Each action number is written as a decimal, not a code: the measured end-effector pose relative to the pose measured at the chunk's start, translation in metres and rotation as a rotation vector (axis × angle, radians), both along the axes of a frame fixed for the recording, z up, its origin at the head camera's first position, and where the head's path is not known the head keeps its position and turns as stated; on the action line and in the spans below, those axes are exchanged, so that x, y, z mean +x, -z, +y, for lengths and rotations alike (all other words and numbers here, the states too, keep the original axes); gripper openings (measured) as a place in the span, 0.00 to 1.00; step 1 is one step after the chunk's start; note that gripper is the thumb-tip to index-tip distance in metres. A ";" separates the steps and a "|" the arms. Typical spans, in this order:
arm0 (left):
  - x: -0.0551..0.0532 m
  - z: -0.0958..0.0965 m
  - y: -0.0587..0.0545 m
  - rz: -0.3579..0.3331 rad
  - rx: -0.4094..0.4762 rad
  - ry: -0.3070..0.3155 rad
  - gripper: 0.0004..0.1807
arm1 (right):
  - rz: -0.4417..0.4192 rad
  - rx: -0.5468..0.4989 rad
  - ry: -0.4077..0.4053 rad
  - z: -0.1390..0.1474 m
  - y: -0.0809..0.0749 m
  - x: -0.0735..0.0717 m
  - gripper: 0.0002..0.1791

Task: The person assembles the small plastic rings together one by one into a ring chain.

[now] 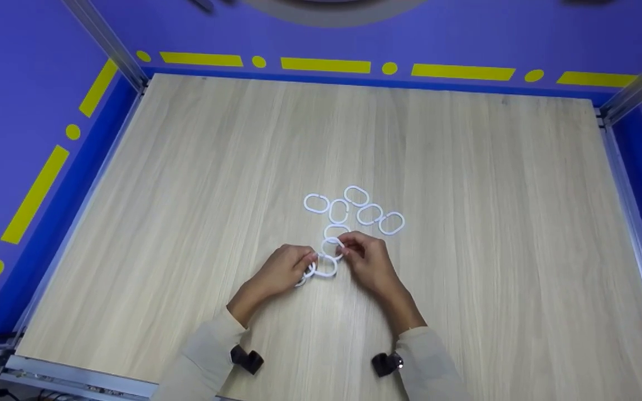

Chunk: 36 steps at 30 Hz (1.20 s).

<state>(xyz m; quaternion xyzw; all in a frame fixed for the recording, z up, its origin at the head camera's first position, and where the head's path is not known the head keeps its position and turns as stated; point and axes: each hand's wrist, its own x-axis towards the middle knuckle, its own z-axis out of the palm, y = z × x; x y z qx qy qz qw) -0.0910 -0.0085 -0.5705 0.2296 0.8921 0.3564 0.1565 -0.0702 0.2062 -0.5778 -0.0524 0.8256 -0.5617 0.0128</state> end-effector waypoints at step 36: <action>0.010 0.006 0.001 0.261 0.087 -0.100 0.26 | -0.020 0.102 -0.108 0.010 0.004 0.005 0.10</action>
